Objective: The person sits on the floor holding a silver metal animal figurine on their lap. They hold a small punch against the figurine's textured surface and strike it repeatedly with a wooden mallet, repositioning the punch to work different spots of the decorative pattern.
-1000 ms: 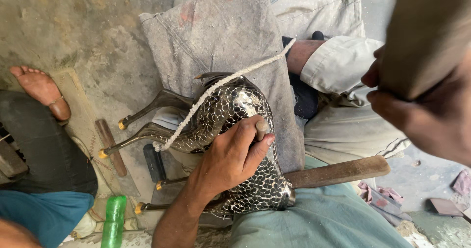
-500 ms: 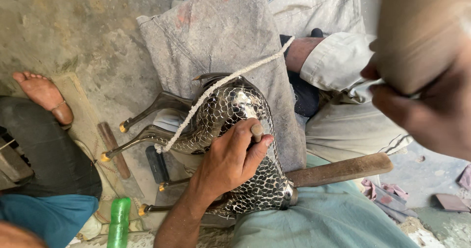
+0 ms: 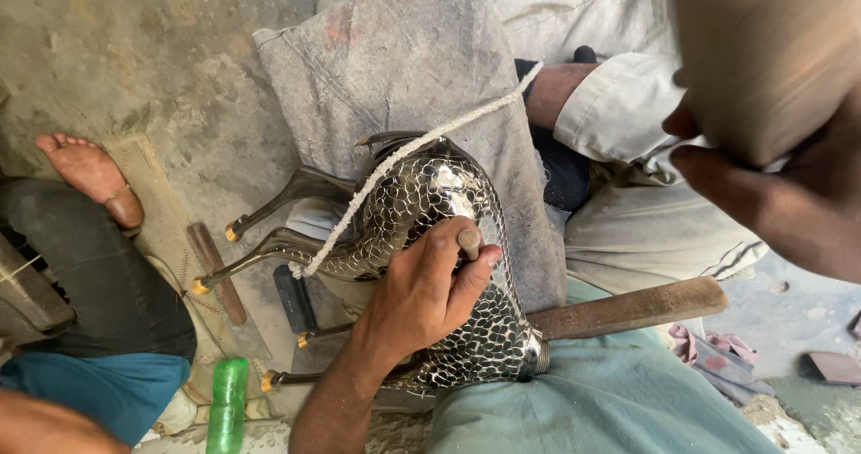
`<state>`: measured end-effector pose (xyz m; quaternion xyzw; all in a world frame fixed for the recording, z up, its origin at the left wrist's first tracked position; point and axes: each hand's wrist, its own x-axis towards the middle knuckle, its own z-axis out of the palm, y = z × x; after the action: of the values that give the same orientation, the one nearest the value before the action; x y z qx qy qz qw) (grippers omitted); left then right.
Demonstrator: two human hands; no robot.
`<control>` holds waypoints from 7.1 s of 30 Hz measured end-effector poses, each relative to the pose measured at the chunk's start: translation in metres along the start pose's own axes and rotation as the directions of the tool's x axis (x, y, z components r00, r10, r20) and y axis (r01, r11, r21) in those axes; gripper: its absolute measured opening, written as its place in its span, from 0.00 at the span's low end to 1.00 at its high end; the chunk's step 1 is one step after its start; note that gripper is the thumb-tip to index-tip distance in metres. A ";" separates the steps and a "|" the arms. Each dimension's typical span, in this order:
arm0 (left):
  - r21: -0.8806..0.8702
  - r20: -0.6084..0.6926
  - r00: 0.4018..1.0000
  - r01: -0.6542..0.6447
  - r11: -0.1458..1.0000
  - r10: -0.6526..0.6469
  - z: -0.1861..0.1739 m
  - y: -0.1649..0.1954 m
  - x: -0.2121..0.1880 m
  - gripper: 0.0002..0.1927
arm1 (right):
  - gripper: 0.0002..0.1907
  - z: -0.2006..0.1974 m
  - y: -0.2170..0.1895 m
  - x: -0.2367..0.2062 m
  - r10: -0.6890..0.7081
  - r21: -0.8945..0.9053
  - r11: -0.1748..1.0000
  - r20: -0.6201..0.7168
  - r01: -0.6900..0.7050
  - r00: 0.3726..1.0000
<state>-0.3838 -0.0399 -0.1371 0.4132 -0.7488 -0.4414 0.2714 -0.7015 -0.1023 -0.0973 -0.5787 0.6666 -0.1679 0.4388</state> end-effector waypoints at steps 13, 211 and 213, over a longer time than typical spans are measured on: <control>-0.010 0.026 0.999 0.023 1.000 -0.023 -0.003 0.003 0.003 0.16 | 0.28 -0.003 -0.008 0.003 -0.372 -0.563 0.712 0.205 0.420 0.905; 0.071 -0.013 1.000 -0.021 0.997 0.022 -0.021 -0.029 -0.030 0.17 | 0.26 0.037 -0.063 0.035 -0.444 -0.399 0.765 0.242 0.505 0.863; -0.028 -0.059 0.994 -0.090 0.996 0.088 -0.019 -0.030 -0.024 0.21 | 0.21 0.039 -0.057 0.034 -0.360 0.057 0.933 0.210 0.356 0.909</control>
<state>-0.3454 -0.0355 -0.1560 0.3879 -0.7514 -0.4282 0.3187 -0.6342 -0.1385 -0.0906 -0.7021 0.4959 -0.1872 0.4756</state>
